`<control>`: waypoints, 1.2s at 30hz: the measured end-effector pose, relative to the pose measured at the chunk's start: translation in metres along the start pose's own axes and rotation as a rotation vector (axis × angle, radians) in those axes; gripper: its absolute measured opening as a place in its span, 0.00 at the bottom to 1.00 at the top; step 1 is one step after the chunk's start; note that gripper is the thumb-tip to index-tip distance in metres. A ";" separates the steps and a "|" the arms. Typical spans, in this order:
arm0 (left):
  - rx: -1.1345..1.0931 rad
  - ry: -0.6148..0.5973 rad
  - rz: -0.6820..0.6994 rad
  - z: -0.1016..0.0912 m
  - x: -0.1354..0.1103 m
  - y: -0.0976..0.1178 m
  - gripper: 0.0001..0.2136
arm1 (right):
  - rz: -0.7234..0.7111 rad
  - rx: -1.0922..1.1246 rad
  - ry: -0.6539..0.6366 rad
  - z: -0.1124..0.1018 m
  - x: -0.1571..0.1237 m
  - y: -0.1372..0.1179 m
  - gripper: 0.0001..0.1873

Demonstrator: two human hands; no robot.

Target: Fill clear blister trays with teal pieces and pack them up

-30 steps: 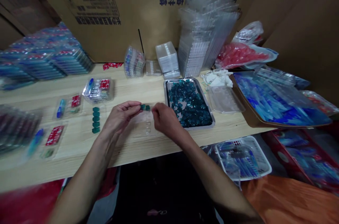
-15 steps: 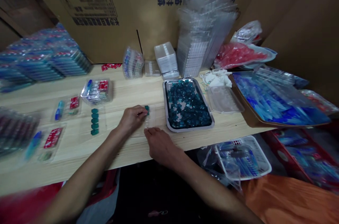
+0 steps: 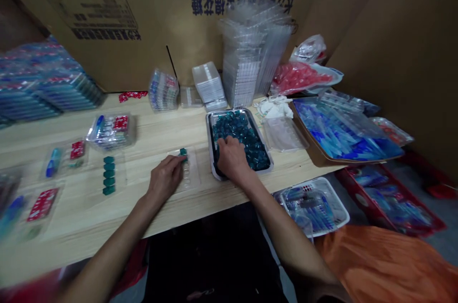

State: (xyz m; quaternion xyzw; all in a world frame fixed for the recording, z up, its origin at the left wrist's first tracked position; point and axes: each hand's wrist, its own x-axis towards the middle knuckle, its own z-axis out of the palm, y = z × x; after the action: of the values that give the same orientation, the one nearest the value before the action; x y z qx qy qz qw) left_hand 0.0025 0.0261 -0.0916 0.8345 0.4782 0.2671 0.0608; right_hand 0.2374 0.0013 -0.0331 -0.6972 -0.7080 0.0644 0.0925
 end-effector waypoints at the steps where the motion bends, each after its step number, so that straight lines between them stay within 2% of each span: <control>1: -0.017 -0.006 -0.024 -0.002 0.002 0.002 0.15 | 0.027 -0.066 -0.005 0.002 0.008 0.008 0.21; 3: -0.063 -0.005 -0.086 -0.008 0.009 0.007 0.13 | 0.034 -0.135 -0.031 0.007 0.021 0.020 0.21; 5: -0.126 0.011 -0.150 -0.014 0.018 0.014 0.11 | 0.035 -0.108 -0.043 0.012 0.029 0.028 0.19; 8: -0.315 0.022 -0.240 -0.017 0.034 0.030 0.09 | 0.093 0.018 0.034 0.017 0.035 0.038 0.14; 12: -0.733 -0.081 -0.339 0.000 0.059 0.061 0.09 | 0.118 0.164 0.189 0.017 0.035 0.055 0.13; 16: -1.010 -0.207 -0.468 0.024 0.080 0.094 0.08 | 0.136 0.278 0.209 0.016 0.033 0.066 0.13; 18: -1.099 -0.207 -0.530 0.033 0.085 0.106 0.08 | 0.122 0.428 0.218 0.015 0.031 0.068 0.15; 21: -1.242 -0.105 -0.588 0.039 0.088 0.117 0.09 | 0.018 0.681 0.213 0.014 0.025 0.063 0.19; 23: -1.346 -0.037 -0.627 0.037 0.088 0.119 0.10 | -0.085 0.730 0.244 0.011 0.021 0.053 0.21; 25: -1.444 -0.013 -0.669 0.032 0.088 0.117 0.12 | -0.182 0.690 0.308 0.008 0.017 0.042 0.21; 28: -1.497 0.015 -0.726 0.019 0.087 0.109 0.13 | -0.246 0.649 0.361 0.004 0.013 0.025 0.22; 31: -1.475 0.082 -0.747 0.006 0.084 0.099 0.14 | -0.208 0.765 0.300 0.003 0.012 0.013 0.21; 34: -1.433 0.127 -0.712 -0.004 0.078 0.091 0.14 | -0.119 0.905 0.213 0.006 0.014 0.004 0.12; 36: -1.381 0.138 -0.687 -0.009 0.071 0.088 0.14 | -0.079 0.920 0.213 0.008 0.015 -0.003 0.06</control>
State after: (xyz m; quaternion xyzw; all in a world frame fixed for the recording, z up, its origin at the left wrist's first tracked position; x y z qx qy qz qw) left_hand 0.0934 0.0370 -0.0247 0.3937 0.4379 0.5222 0.6169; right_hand 0.2328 0.0166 -0.0400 -0.5592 -0.6185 0.2958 0.4662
